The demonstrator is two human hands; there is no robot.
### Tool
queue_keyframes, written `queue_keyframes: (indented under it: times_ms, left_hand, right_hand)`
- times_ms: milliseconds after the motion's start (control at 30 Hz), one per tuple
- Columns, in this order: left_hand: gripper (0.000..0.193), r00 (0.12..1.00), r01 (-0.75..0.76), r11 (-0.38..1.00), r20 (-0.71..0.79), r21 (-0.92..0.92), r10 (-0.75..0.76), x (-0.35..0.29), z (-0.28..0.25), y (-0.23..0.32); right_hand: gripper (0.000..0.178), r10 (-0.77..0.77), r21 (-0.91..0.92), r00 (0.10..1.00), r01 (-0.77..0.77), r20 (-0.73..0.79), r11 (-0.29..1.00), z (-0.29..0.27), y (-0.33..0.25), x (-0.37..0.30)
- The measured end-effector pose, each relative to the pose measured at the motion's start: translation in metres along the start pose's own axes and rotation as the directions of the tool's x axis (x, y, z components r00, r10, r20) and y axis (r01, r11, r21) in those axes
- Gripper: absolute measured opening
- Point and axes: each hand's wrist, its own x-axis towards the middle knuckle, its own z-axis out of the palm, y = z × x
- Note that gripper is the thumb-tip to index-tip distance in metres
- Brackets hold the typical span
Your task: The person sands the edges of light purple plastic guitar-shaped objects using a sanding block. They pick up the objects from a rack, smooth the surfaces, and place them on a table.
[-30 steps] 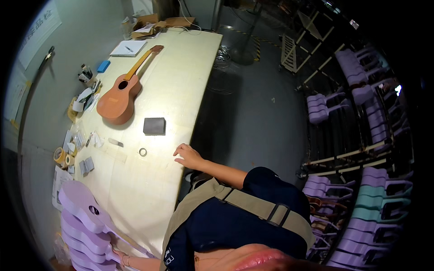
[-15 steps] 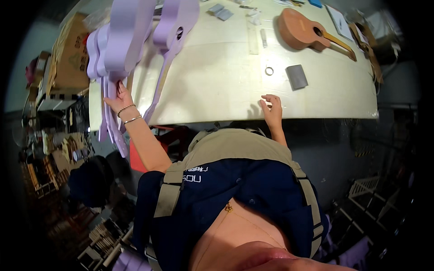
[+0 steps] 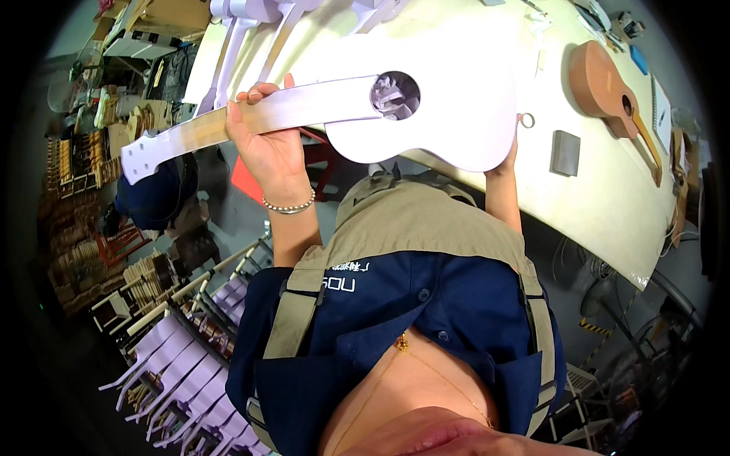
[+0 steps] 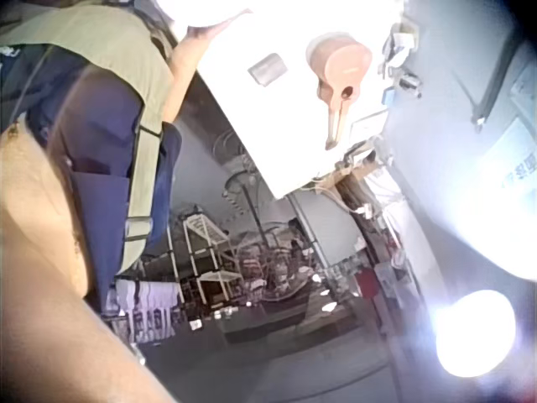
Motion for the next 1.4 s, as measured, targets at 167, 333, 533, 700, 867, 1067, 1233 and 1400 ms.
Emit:
queue_keyframes:
  times_ms: [167, 333, 533, 700, 867, 1067, 1233, 1400]
  left_hand:
    - [0.014, 0.998, -0.028, 0.989, 0.056, 0.148, 0.020, -0.020, 0.005, 0.000]
    - [0.021, 0.990, -0.115, 0.927, -0.030, 0.356, 0.135, -0.030, 0.004, -0.007]
    - [0.032, 0.976, -0.130, 0.854, -0.088, 0.504, 0.200, -0.025, -0.015, -0.024]
    - [0.027, 0.984, -0.102, 0.901, -0.088, 0.422, 0.152, -0.013, -0.042, -0.014]
    - [0.027, 0.981, -0.046, 0.898, -0.151, 0.438, 0.124, -0.002, -0.043, -0.007]
    - [0.030, 0.990, 0.000, 0.885, -0.123, 0.465, 0.064, 0.004, -0.039, -0.002]
    - [0.028, 0.997, -0.036, 0.868, -0.036, 0.495, 0.062, -0.004, -0.012, -0.013]
    - [0.033, 0.995, -0.104, 0.819, 0.056, 0.564, 0.087, -0.010, 0.001, -0.017]
  right_hand:
    - [0.079, 0.111, -0.008, 0.994, -0.111, 0.006, 0.994, 0.002, 0.006, 0.000]
    - [0.079, 0.154, -0.014, 0.988, -0.153, 0.031, 0.988, 0.000, 0.010, 0.004]
    - [0.080, 0.184, -0.018, 0.983, -0.184, -0.014, 0.983, 0.009, 0.009, 0.009]
    - [0.085, 0.178, -0.125, 0.984, -0.180, -0.022, 0.976, 0.024, 0.001, 0.006]
    - [0.087, 0.189, -0.205, 0.981, -0.193, -0.041, 0.960, 0.035, -0.002, 0.005]
    - [0.090, 0.260, -0.227, 0.962, -0.273, -0.087, 0.935, 0.041, -0.009, 0.004]
    - [0.084, 0.291, -0.076, 0.952, -0.298, -0.098, 0.951, 0.020, -0.001, 0.010]
    - [0.078, 0.233, -0.029, 0.961, -0.239, -0.148, 0.971, 0.012, 0.002, 0.007]
